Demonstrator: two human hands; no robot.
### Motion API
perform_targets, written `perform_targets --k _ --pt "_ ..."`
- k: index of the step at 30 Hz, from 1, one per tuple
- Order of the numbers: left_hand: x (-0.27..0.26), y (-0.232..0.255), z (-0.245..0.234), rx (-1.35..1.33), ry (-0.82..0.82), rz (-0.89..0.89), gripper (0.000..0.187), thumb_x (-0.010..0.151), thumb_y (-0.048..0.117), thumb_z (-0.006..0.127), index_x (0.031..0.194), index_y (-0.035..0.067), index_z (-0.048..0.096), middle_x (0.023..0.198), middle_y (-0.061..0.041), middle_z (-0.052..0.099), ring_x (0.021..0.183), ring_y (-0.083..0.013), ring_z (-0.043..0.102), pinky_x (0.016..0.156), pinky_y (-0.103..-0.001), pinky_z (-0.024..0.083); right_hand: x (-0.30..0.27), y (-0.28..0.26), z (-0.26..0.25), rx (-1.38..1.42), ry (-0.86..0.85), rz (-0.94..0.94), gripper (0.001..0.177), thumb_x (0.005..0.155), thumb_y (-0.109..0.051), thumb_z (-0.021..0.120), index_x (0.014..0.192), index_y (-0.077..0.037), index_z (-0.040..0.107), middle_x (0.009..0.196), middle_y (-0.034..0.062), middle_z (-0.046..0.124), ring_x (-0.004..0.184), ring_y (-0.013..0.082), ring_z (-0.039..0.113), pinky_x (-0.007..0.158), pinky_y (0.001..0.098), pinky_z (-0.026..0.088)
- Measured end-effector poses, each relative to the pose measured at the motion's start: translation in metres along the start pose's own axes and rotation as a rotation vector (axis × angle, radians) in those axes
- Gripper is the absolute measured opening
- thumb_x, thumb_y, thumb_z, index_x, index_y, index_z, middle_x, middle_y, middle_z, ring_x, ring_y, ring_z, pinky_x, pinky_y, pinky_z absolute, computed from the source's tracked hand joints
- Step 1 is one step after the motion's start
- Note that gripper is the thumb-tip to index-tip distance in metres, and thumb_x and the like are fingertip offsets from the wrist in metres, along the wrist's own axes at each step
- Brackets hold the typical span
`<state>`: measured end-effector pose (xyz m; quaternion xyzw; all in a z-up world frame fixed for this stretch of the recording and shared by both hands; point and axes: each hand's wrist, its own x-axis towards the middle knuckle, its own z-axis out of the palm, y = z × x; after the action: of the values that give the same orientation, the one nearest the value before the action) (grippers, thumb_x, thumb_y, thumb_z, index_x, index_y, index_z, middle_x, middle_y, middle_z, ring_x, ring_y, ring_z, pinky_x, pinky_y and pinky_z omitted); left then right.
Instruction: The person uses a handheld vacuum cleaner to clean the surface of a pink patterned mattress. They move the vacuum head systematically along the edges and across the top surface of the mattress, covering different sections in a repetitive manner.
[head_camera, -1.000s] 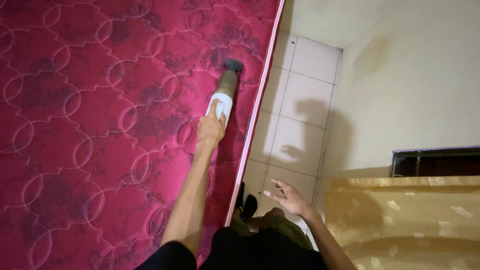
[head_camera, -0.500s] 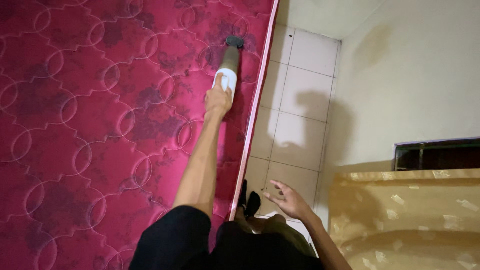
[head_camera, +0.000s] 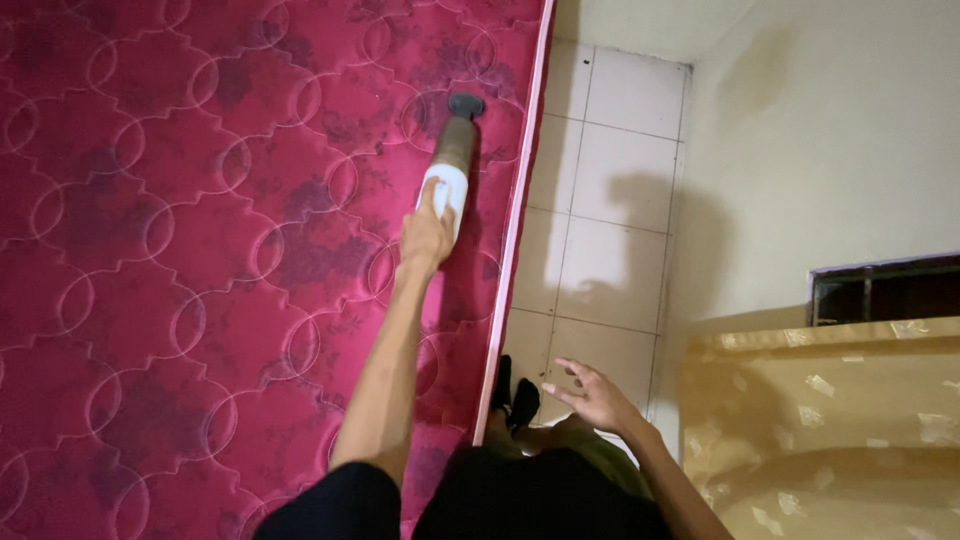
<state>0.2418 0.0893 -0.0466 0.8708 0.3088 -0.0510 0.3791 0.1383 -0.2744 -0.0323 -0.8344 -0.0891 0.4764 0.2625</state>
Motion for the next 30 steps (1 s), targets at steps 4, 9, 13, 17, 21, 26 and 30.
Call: perform_targets --k 4,9,13,17,21,26,30 --pt "-0.039 -0.006 -0.013 -0.007 -0.020 -0.061 0.065 0.098 0.033 0.060 0.157 0.030 0.035 0.105 -0.039 0.067 0.106 -0.0574 0.063 0.100 -0.060 0.048 0.003 -0.002 -0.004 -0.032 -0.033 0.000 0.081 0.087 -0.061 0.065 0.149 -0.011 0.048 0.151 0.0154 0.054 0.136 0.0314 0.056 0.112 0.0412 0.047" --pt "-0.086 -0.016 -0.025 -0.069 -0.020 -0.060 0.062 0.098 0.030 0.059 0.156 0.030 0.037 0.102 -0.037 0.069 0.104 -0.0542 0.066 0.096 -0.058 0.052 0.010 -0.006 -0.008 -0.123 -0.113 0.040 0.084 0.090 -0.065 0.059 0.155 -0.015 0.040 0.160 0.0146 0.039 0.145 0.0319 0.042 0.116 0.0491 0.036" --pt "-0.127 -0.017 -0.039 -0.040 -0.046 -0.103 0.061 0.099 0.031 0.058 0.156 0.030 0.037 0.097 -0.036 0.070 0.100 -0.0542 0.068 0.093 -0.059 0.053 0.011 -0.011 -0.012 -0.126 -0.077 -0.018 0.089 0.086 -0.070 0.060 0.154 -0.015 0.042 0.158 0.0143 0.046 0.145 0.0309 0.047 0.120 0.0454 0.040" --pt "-0.160 -0.014 -0.051 -0.036 -0.085 -0.173 0.061 0.099 0.031 0.057 0.157 0.031 0.038 0.098 -0.036 0.070 0.102 -0.0529 0.069 0.094 -0.059 0.054 0.012 -0.022 -0.015 -0.159 -0.124 0.043 0.088 0.085 -0.070 0.058 0.156 -0.021 0.040 0.161 0.0118 0.040 0.148 0.0319 0.041 0.122 0.0501 0.036" --pt "-0.182 -0.016 -0.065 -0.014 -0.138 -0.252 0.062 0.098 0.035 0.058 0.156 0.036 0.037 0.101 -0.035 0.070 0.105 -0.0511 0.068 0.098 -0.057 0.053 0.016 -0.021 -0.013 -0.177 -0.152 0.038 0.085 0.086 -0.069 0.057 0.156 -0.022 0.040 0.164 0.0112 0.035 0.151 0.0321 0.036 0.121 0.0562 0.031" --pt "-0.203 -0.020 -0.091 0.023 -0.213 -0.286 0.063 0.097 0.038 0.058 0.156 0.039 0.036 0.108 -0.033 0.070 0.111 -0.0492 0.067 0.106 -0.054 0.050 0.020 -0.014 -0.010 -0.164 -0.176 0.001 0.086 0.087 -0.070 0.057 0.155 -0.021 0.039 0.163 0.0143 0.036 0.150 0.0336 0.037 0.122 0.0549 0.033" --pt "-0.212 -0.015 -0.103 0.055 -0.254 -0.324 0.062 0.098 0.038 0.057 0.156 0.040 0.036 0.107 -0.033 0.072 0.112 -0.0481 0.068 0.107 -0.053 0.050 0.018 -0.018 -0.013 -0.168 -0.176 0.023 0.086 0.086 -0.069 0.056 0.156 -0.023 0.038 0.163 0.0125 0.036 0.150 0.0320 0.038 0.123 0.0551 0.033"
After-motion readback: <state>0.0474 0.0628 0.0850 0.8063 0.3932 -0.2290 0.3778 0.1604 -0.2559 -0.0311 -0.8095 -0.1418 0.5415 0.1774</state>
